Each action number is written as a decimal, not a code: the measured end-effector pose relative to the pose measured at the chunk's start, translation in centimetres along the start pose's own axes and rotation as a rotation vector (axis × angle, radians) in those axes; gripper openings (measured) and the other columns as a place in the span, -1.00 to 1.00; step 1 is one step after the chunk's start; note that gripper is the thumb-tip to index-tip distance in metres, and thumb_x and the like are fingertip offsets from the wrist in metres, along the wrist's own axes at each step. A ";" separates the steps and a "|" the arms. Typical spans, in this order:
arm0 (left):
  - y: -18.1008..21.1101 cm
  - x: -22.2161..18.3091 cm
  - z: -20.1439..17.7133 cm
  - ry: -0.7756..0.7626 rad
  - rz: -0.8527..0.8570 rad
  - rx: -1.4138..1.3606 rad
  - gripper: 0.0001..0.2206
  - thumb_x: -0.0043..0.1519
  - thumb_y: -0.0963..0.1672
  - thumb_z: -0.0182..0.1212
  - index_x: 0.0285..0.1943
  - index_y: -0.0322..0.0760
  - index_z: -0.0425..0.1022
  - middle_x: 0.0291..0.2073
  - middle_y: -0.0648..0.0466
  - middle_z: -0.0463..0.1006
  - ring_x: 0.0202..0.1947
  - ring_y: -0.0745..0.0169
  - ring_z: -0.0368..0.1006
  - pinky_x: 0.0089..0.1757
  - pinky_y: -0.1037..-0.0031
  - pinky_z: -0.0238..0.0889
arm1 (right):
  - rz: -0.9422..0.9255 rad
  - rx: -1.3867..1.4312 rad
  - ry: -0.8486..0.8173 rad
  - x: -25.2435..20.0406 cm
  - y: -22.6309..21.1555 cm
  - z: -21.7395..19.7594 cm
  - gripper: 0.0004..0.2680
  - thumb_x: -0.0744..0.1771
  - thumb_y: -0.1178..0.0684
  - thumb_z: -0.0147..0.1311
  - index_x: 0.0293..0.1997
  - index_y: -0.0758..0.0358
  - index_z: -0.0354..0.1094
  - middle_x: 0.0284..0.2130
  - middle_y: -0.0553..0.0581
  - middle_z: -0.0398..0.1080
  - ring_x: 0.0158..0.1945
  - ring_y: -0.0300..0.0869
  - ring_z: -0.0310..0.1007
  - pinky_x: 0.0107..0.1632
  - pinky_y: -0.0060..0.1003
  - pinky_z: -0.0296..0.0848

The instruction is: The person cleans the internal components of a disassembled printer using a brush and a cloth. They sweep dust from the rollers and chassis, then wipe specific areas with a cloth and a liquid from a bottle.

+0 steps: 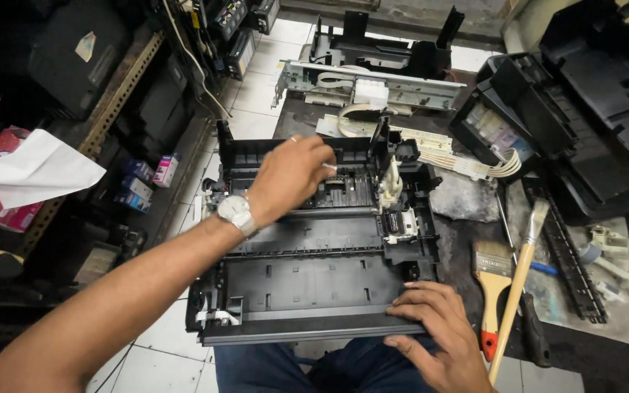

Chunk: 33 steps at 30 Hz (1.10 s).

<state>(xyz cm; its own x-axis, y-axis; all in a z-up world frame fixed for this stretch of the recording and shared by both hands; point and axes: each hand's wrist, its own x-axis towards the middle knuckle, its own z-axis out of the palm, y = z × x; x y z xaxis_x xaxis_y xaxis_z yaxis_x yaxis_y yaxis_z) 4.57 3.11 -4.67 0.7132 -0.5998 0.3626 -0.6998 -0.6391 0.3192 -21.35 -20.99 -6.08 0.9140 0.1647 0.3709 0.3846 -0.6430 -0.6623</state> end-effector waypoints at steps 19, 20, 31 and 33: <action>1.7 -3.4 1.7 -0.185 -0.032 -0.036 -0.79 0.28 -0.29 0.00 -0.02 -0.31 0.54 -0.13 -0.02 0.51 -0.07 0.12 0.39 -0.03 0.32 0.43 | 0.062 0.008 -0.006 -0.2 0.0 0.0 -0.77 0.24 -0.14 0.27 -0.14 0.10 0.61 -0.13 0.01 0.56 0.17 -0.05 0.42 0.24 -0.04 0.28; 1.6 -2.6 1.4 -0.094 -0.073 -0.052 -0.83 0.38 -0.19 0.01 -0.01 -0.27 0.55 -0.11 -0.01 0.54 -0.02 0.13 0.42 0.05 0.30 0.40 | 0.065 0.011 -0.003 -0.2 0.0 0.1 -0.77 0.24 -0.14 0.27 -0.14 0.11 0.61 -0.13 0.02 0.56 0.17 -0.05 0.42 0.24 -0.03 0.29; 0.2 2.4 6.5 -0.118 -0.039 0.098 -0.70 0.05 -0.41 -0.03 -0.28 -0.29 0.55 -0.42 0.03 0.50 -0.30 0.10 0.36 -0.23 0.28 0.43 | 0.009 -0.003 0.003 -0.1 0.5 0.1 -0.77 0.24 -0.14 0.28 -0.15 0.10 0.59 -0.14 -0.01 0.55 0.15 -0.06 0.42 0.22 -0.09 0.26; 0.6 2.5 6.3 -0.122 -0.043 0.084 -0.67 0.10 -0.40 -0.11 -0.27 -0.29 0.55 -0.43 0.04 0.49 -0.30 0.14 0.35 -0.20 0.30 0.43 | -0.022 -0.005 0.006 -0.1 0.6 0.1 -0.77 0.24 -0.14 0.29 -0.15 0.10 0.58 -0.14 0.00 0.55 0.15 -0.05 0.42 0.23 -0.08 0.26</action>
<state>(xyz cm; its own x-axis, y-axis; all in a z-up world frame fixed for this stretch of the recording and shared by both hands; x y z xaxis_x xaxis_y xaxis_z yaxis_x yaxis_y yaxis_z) 6.20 -1.74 -9.08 0.7454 -0.6221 0.2395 -0.6666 -0.7001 0.2560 -21.23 -21.32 -6.57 0.9045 0.1747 0.3890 0.4041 -0.6427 -0.6509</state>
